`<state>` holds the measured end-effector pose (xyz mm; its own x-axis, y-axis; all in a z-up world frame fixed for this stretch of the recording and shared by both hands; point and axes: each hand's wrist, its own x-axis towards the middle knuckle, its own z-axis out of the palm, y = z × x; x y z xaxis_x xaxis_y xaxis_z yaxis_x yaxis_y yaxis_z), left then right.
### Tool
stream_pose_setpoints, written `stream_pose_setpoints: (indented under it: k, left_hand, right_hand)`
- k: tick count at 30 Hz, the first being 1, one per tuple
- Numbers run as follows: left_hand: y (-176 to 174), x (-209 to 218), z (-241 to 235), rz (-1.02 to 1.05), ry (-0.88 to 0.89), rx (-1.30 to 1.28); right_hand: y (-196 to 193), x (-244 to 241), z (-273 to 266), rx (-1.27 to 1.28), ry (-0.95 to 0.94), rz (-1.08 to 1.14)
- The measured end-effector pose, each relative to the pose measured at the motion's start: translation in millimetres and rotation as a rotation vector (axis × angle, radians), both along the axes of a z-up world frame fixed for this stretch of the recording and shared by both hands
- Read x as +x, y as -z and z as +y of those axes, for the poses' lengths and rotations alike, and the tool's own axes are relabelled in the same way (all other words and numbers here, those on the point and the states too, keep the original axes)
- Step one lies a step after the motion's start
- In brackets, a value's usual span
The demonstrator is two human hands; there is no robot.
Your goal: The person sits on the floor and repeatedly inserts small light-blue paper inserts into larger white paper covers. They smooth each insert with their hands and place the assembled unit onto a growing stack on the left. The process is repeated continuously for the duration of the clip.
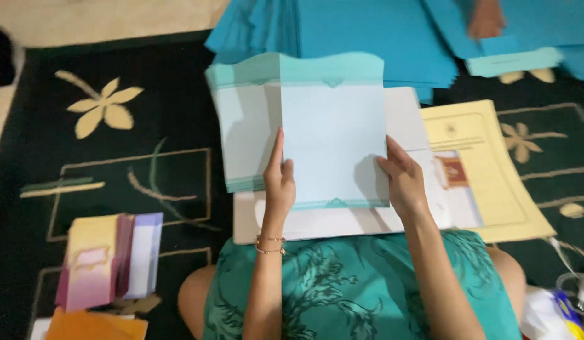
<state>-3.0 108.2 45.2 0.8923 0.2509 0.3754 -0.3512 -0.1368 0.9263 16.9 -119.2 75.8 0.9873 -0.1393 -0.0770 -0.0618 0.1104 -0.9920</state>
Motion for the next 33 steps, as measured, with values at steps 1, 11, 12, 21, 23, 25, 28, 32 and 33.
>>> stream_pose_setpoints:
  k: [1,11,12,21,23,25,28,32,33]
  left_hand:
    - [0.5,4.8,15.1,0.007,-0.027,0.002]
    - [56.6,67.6,109.5,0.292,-0.248,0.574]
    - [56.3,72.5,108.9,0.417,-0.236,0.696]
    - [51.2,59.6,89.8,0.302,-0.396,1.036]
    - [50.0,51.0,70.9,0.281,-0.389,1.074]
    - [43.4,36.7,43.7,0.258,-0.373,1.11]
    - [28.1,11.0,-7.5,0.276,-0.206,1.078]
    - [23.7,-19.8,-69.7,0.19,-0.001,1.083]
    - [24.5,-26.8,-84.5,0.15,0.058,1.076]
  right_hand:
    - [1.1,9.5,14.0,0.002,-0.027,0.007]
    - [47.5,68.3,125.4,-0.586,-0.262,-0.271]
    - [52.3,70.4,132.0,-0.68,-0.258,-0.265]
    - [43.7,51.3,108.8,-0.719,-0.313,-0.255]
    - [51.8,51.0,83.3,-0.755,-0.317,-0.271]
    - [63.6,51.8,52.1,-0.795,-0.315,-0.278]
    - [71.8,51.1,-2.2,-0.793,-0.269,-0.204]
    - [48.5,36.1,-75.0,-0.824,-0.058,-0.149]
    - [43.9,32.9,-94.8,-0.83,0.003,-0.12]
